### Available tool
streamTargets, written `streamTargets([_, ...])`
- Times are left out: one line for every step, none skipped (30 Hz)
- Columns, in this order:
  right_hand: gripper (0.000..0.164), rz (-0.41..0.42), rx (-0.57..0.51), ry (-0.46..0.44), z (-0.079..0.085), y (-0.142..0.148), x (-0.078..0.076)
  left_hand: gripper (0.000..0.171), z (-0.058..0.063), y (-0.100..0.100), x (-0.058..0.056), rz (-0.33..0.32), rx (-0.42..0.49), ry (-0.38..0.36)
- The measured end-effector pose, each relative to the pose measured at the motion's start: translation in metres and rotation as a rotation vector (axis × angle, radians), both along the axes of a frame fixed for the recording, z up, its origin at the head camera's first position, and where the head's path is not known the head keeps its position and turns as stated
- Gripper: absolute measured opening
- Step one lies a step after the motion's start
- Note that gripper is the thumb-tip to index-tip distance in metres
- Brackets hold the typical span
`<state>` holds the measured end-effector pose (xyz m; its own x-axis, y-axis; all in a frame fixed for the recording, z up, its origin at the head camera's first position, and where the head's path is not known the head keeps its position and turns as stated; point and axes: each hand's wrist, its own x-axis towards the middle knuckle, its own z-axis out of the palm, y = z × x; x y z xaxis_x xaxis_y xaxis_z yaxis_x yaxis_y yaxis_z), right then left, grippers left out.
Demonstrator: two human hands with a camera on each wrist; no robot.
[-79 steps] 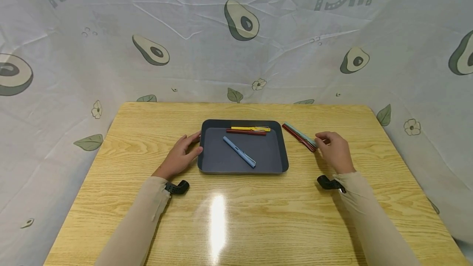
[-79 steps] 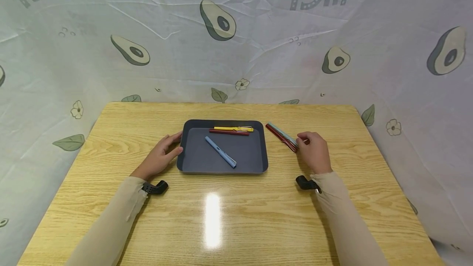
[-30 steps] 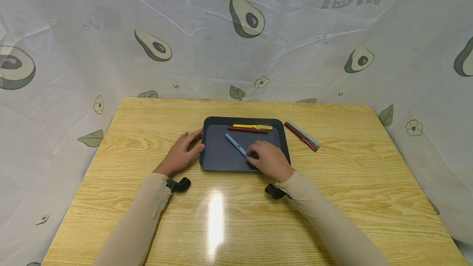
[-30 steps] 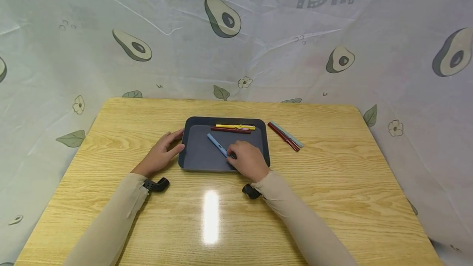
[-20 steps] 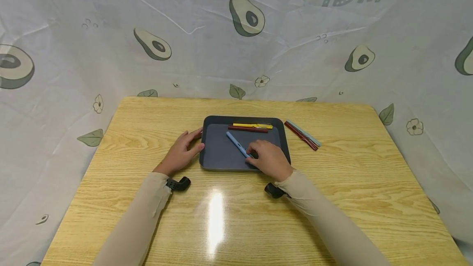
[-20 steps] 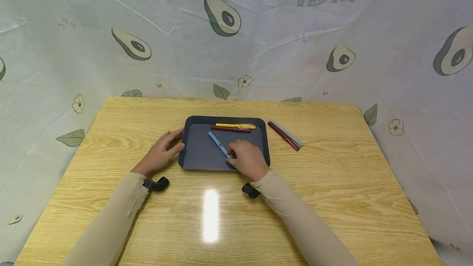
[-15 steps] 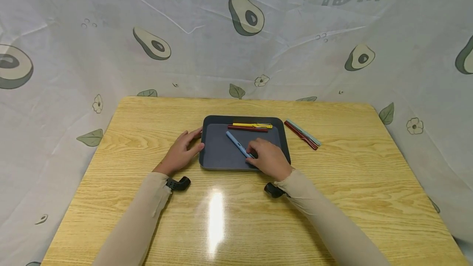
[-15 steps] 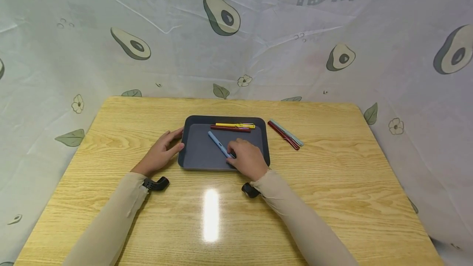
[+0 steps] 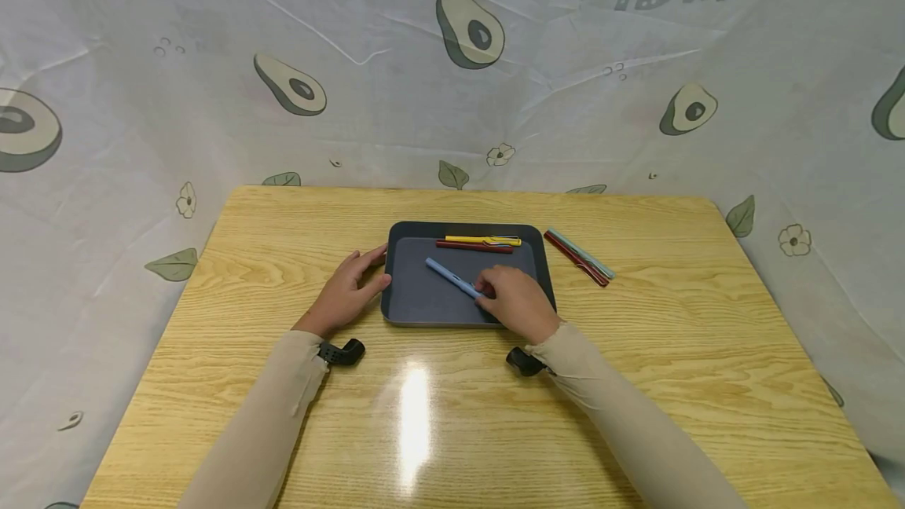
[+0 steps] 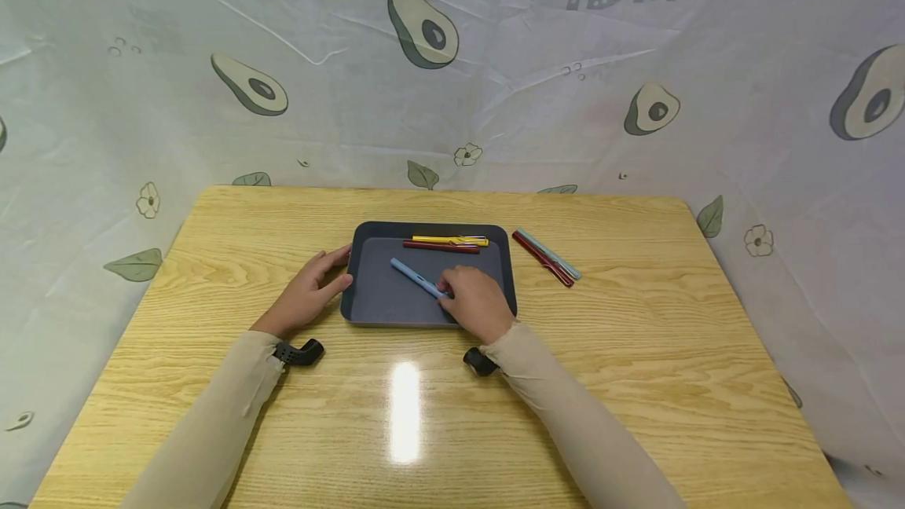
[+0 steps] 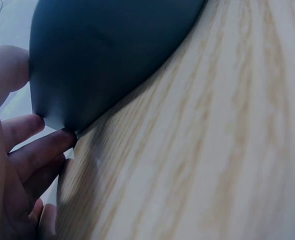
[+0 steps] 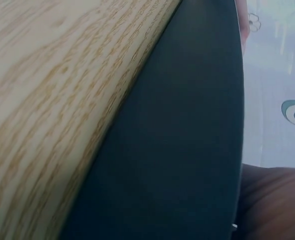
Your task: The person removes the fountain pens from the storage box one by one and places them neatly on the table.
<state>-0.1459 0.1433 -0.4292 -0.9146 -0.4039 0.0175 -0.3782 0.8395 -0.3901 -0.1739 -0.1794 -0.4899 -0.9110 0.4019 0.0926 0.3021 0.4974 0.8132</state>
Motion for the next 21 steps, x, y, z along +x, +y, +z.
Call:
streamTargets([0.010, 0.000, -0.001, 0.007, 0.0007, 0.0002, 0.0002, 0.065, 0.0004, 0.0002, 0.0002, -0.001, 0.003, 0.003])
streamTargets([0.010, 0.000, -0.004, 0.013, 0.0008, 0.0003, 0.0002, 0.065, 0.0007, 0.0005, 0.0004, -0.001, 0.005, 0.004])
streamTargets([0.010, 0.001, -0.005, 0.020, 0.0008, 0.0005, 0.0001, 0.066, 0.0010, 0.0007, 0.0005, -0.001, 0.009, 0.006])
streamTargets([0.009, 0.002, -0.008, 0.027, 0.0007, 0.0008, 0.0000, 0.066, 0.0012, 0.0009, 0.0007, -0.003, 0.014, 0.010])
streamTargets([0.009, 0.005, -0.009, 0.033, 0.0002, 0.0009, -0.0002, 0.066, 0.0014, 0.0010, 0.0009, -0.004, 0.016, 0.012])
streamTargets([0.010, 0.007, -0.009, 0.035, -0.0002, 0.0011, -0.0001, 0.066, 0.0014, 0.0012, 0.0010, -0.005, 0.018, 0.013])
streamTargets([0.011, 0.011, -0.007, 0.036, -0.0007, 0.0012, 0.0000, 0.065, 0.0015, 0.0010, 0.0011, -0.005, 0.018, 0.011])
streamTargets([0.012, 0.014, -0.003, 0.033, -0.0015, 0.0012, 0.0000, 0.065, 0.0013, 0.0008, 0.0012, -0.002, 0.016, 0.008])
streamTargets([0.013, 0.018, 0.001, 0.030, -0.0021, 0.0014, 0.0003, 0.065, 0.0010, 0.0007, 0.0012, -0.001, 0.015, 0.006])
streamTargets([0.014, 0.022, 0.007, 0.027, -0.0031, 0.0018, 0.0004, 0.065, 0.0007, 0.0005, 0.0011, 0.000, 0.012, 0.002])
streamTargets([0.016, 0.024, 0.013, 0.024, -0.0038, 0.0021, 0.0007, 0.065, 0.0003, 0.0003, 0.0011, 0.003, 0.006, -0.003])
streamTargets([0.017, 0.025, 0.017, 0.024, -0.0043, 0.0024, 0.0012, 0.065, -0.0001, 0.0001, 0.0010, 0.005, 0.004, -0.008])
streamTargets([0.017, 0.026, 0.021, 0.027, -0.0048, 0.0026, 0.0014, 0.065, -0.0001, -0.0001, 0.0011, 0.009, 0.002, -0.013])
streamTargets([0.016, 0.026, 0.024, 0.032, -0.0053, 0.0028, 0.0016, 0.065, -0.0003, -0.0001, 0.0010, 0.011, 0.000, -0.015])
streamTargets([0.016, 0.027, 0.026, 0.039, -0.0057, 0.0031, 0.0018, 0.065, -0.0005, -0.0001, 0.0009, 0.012, -0.001, -0.016])
streamTargets([0.015, 0.027, 0.028, 0.048, -0.0061, 0.0033, 0.0018, 0.065, -0.0006, 0.0000, 0.0007, 0.014, -0.003, -0.015])
streamTargets([0.014, 0.027, 0.030, 0.054, -0.0060, 0.0033, 0.0020, 0.065, -0.0006, 0.0001, 0.0006, 0.015, -0.003, -0.015])
streamTargets([0.014, 0.029, 0.033, 0.061, -0.0065, 0.0033, 0.0018, 0.065, -0.0005, 0.0003, 0.0004, 0.015, -0.003, -0.014])
streamTargets([0.014, 0.032, 0.036, 0.066, -0.0068, 0.0034, 0.0016, 0.064, -0.0004, 0.0004, 0.0003, 0.015, -0.003, -0.012])
streamTargets([0.014, 0.037, 0.039, 0.071, -0.0072, 0.0035, 0.0014, 0.064, -0.0004, 0.0005, 0.0002, 0.014, -0.004, -0.010])
streamTargets([0.014, 0.040, 0.041, 0.073, -0.0074, 0.0035, 0.0012, 0.064, -0.0004, 0.0005, 0.0001, 0.014, -0.003, -0.008])
